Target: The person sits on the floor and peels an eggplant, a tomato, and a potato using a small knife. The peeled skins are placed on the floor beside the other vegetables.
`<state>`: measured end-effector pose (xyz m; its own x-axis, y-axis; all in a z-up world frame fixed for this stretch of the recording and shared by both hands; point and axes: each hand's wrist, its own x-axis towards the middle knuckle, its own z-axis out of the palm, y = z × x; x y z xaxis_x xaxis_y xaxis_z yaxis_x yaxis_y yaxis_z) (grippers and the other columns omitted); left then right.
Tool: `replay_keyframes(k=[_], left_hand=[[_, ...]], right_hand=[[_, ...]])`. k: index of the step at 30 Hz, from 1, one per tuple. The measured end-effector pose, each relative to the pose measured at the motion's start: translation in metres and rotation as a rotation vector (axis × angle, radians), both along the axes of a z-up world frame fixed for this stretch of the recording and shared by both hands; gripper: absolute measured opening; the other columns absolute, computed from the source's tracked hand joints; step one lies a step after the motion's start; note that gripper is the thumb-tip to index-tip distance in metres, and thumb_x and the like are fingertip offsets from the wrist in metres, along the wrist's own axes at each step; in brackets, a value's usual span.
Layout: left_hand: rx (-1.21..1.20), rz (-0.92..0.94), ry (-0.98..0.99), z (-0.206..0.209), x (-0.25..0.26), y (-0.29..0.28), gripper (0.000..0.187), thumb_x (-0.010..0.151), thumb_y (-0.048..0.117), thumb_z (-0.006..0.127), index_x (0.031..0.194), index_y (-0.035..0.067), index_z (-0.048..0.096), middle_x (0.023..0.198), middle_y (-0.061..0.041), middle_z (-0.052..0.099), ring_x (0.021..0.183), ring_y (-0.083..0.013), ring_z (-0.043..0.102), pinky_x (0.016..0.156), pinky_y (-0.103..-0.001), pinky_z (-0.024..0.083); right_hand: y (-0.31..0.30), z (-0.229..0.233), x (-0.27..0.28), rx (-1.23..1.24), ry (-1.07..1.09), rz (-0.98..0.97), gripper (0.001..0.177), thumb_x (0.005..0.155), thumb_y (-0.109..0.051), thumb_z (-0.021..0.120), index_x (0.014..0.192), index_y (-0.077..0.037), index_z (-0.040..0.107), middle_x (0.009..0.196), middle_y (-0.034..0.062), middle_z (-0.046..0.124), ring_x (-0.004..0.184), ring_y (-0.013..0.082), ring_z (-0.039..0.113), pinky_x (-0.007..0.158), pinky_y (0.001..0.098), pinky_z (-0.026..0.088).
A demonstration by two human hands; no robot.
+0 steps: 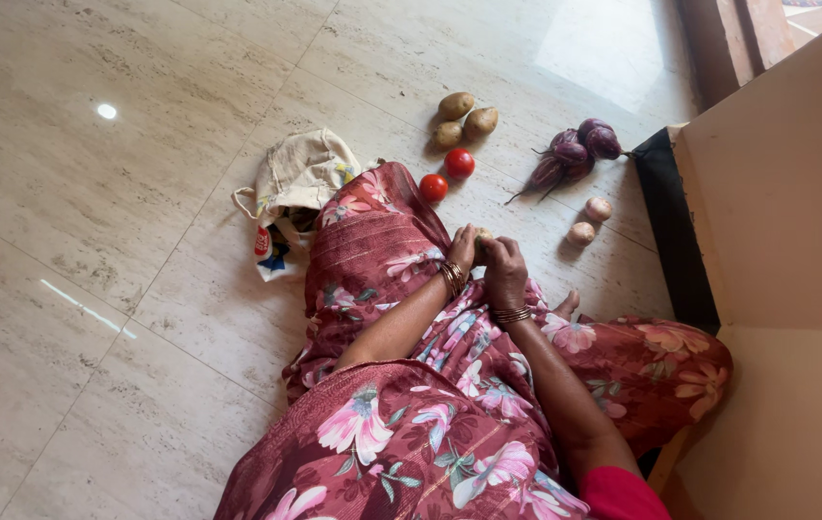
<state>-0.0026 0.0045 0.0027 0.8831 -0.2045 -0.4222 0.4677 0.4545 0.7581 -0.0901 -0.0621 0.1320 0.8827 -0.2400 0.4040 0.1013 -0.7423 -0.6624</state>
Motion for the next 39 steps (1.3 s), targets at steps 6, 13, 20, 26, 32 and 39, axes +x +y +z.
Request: replay_keyframes(k=[6, 13, 20, 26, 32, 39], left_hand=[[0.126, -0.105, 0.077, -0.001, -0.002, 0.0, 0.047, 0.106, 0.052, 0.042, 0.115, 0.008, 0.054, 0.087, -0.012, 0.063, 0.064, -0.023, 0.061, 0.048, -0.033, 0.051], [0.141, -0.028, 0.047, 0.003, 0.001, 0.001, 0.046, 0.106, 0.053, 0.047, 0.116, 0.008, 0.054, 0.089, -0.006, 0.066, 0.066, -0.014, 0.066, 0.051, -0.029, 0.055], [0.105, -0.093, 0.043, 0.005, -0.002, 0.009, 0.048, 0.106, 0.053, 0.043, 0.11, 0.007, 0.054, 0.075, -0.008, 0.06, 0.049, -0.0165, 0.055, 0.038, -0.03, 0.044], [0.19, -0.077, 0.165, 0.011, -0.001, 0.006, 0.047, 0.105, 0.055, 0.039, 0.115, 0.012, 0.055, 0.078, -0.007, 0.06, 0.049, -0.0161, 0.054, 0.038, -0.029, 0.042], [0.287, -0.029, 0.071, 0.014, 0.001, 0.001, 0.044, 0.107, 0.05, 0.04, 0.117, 0.009, 0.055, 0.089, -0.01, 0.063, 0.064, -0.02, 0.059, 0.047, -0.033, 0.048], [0.475, 0.029, -0.157, 0.015, -0.002, -0.001, 0.044, 0.109, 0.048, 0.043, 0.114, 0.006, 0.057, 0.096, -0.011, 0.067, 0.084, -0.0205, 0.064, 0.076, -0.035, 0.054]], right_hand=[[-0.003, 0.001, -0.001, -0.049, -0.02, -0.018, 0.026, 0.087, 0.005, 0.063, 0.109, -0.007, 0.071, 0.106, 0.0153, 0.067, 0.09, 0.0327, 0.07, 0.075, 0.0408, 0.059], [-0.001, -0.001, -0.003, -0.051, 0.002, -0.032, 0.025, 0.088, 0.005, 0.062, 0.108, -0.007, 0.071, 0.105, 0.0147, 0.067, 0.088, 0.0327, 0.07, 0.074, 0.0409, 0.058], [0.0, -0.005, -0.002, 0.005, 0.026, -0.041, 0.02, 0.091, 0.002, 0.063, 0.105, -0.008, 0.072, 0.105, 0.0153, 0.065, 0.086, 0.033, 0.07, 0.072, 0.0412, 0.058], [-0.002, -0.002, -0.004, 0.027, 0.052, -0.073, 0.013, 0.092, -0.002, 0.066, 0.102, -0.008, 0.072, 0.1, 0.0146, 0.066, 0.083, 0.0325, 0.069, 0.069, 0.0416, 0.057], [-0.003, 0.002, -0.002, -0.044, 0.019, -0.052, 0.015, 0.089, -0.001, 0.066, 0.101, -0.008, 0.072, 0.098, 0.0142, 0.065, 0.084, 0.0335, 0.069, 0.07, 0.0432, 0.056], [-0.002, 0.008, -0.004, -0.067, 0.01, -0.057, 0.018, 0.086, 0.002, 0.065, 0.099, -0.008, 0.071, 0.098, 0.0148, 0.065, 0.083, 0.0337, 0.068, 0.071, 0.0434, 0.056]])
